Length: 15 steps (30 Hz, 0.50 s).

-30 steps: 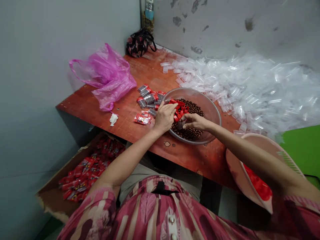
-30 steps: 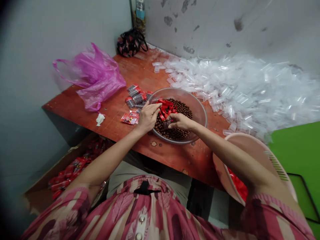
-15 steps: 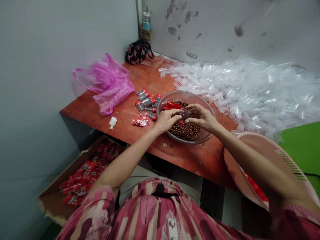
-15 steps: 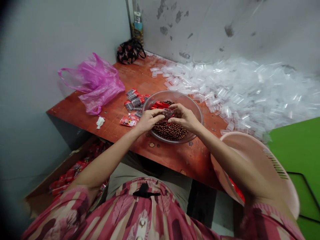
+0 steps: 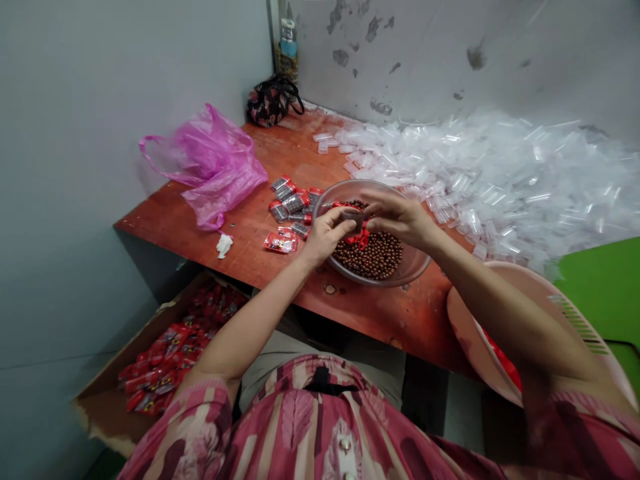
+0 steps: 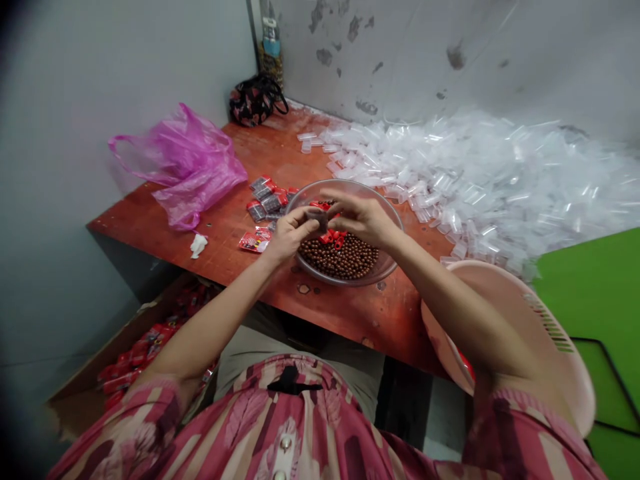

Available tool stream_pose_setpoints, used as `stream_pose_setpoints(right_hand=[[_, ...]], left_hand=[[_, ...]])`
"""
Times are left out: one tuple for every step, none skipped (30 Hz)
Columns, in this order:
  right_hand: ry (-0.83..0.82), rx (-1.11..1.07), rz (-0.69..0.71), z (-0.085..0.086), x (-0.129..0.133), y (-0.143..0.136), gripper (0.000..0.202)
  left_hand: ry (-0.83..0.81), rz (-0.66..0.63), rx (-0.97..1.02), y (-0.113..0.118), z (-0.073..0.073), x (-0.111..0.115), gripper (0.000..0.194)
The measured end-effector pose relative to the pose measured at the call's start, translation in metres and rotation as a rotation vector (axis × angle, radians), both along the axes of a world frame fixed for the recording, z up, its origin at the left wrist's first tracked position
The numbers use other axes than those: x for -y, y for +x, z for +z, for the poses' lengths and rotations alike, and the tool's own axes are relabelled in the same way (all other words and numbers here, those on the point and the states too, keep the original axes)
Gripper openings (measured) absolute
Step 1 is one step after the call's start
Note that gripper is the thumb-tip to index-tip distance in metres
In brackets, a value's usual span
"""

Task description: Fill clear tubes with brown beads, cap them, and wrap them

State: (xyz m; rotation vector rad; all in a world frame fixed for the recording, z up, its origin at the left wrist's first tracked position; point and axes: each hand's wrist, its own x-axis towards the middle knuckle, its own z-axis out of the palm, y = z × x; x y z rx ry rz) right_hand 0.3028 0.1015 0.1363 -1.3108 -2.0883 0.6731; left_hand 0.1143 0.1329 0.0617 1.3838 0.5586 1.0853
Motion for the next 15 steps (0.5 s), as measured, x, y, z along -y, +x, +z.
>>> stream_pose_setpoints(right_hand=[[-0.024,-0.048,-0.048,-0.001,-0.004,0.003,0.052],[-0.041,-0.064,-0.1,-0.004,-0.007,0.008,0.053],[-0.051,-0.034,-0.149,-0.008,-0.011,0.014,0.05],[-0.057,0.042,-0.184,-0.012,-0.014,0.019,0.043],[-0.063,0.148,-0.2,-0.018,-0.016,0.024,0.035],[-0.071,0.262,-0.197,-0.023,-0.018,0.026,0.027],[-0.079,0.367,-0.175,-0.028,-0.018,0.027,0.023],[-0.085,0.454,-0.138,-0.033,-0.018,0.026,0.021],[-0.09,0.523,-0.094,-0.037,-0.018,0.024,0.021],[-0.091,0.578,-0.055,-0.04,-0.017,0.02,0.021],[-0.09,0.624,-0.025,-0.043,-0.017,0.015,0.022],[-0.088,0.664,-0.005,-0.045,-0.016,0.011,0.022],[-0.084,0.694,0.003,-0.047,-0.016,0.007,0.022],[-0.074,0.71,-0.001,-0.048,-0.016,0.003,0.022],[-0.062,0.715,-0.011,-0.049,-0.016,-0.001,0.023]], left_hand=[[-0.024,0.054,0.033,0.0,-0.001,0.0,0.032],[-0.023,0.095,0.034,0.001,-0.002,0.0,0.031],[0.001,0.114,0.007,0.001,-0.002,0.0,0.03],[0.037,0.114,-0.032,0.001,-0.001,0.001,0.028],[0.068,0.109,-0.066,0.001,0.0,0.002,0.027],[0.088,0.111,-0.087,0.001,0.002,0.003,0.026],[0.097,0.12,-0.098,0.0,0.003,0.005,0.025],[0.101,0.133,-0.107,0.001,0.003,0.005,0.025],[0.107,0.14,-0.123,0.001,0.003,0.006,0.024],[0.112,0.14,-0.141,0.001,0.003,0.006,0.024],[0.111,0.131,-0.152,0.001,0.002,0.005,0.024],[0.097,0.112,-0.148,0.002,0.001,0.005,0.025],[0.065,0.091,-0.122,0.002,0.0,0.004,0.025],[0.019,0.072,-0.082,0.003,-0.001,0.003,0.026],[-0.03,0.056,-0.039,0.003,-0.001,0.002,0.027]])
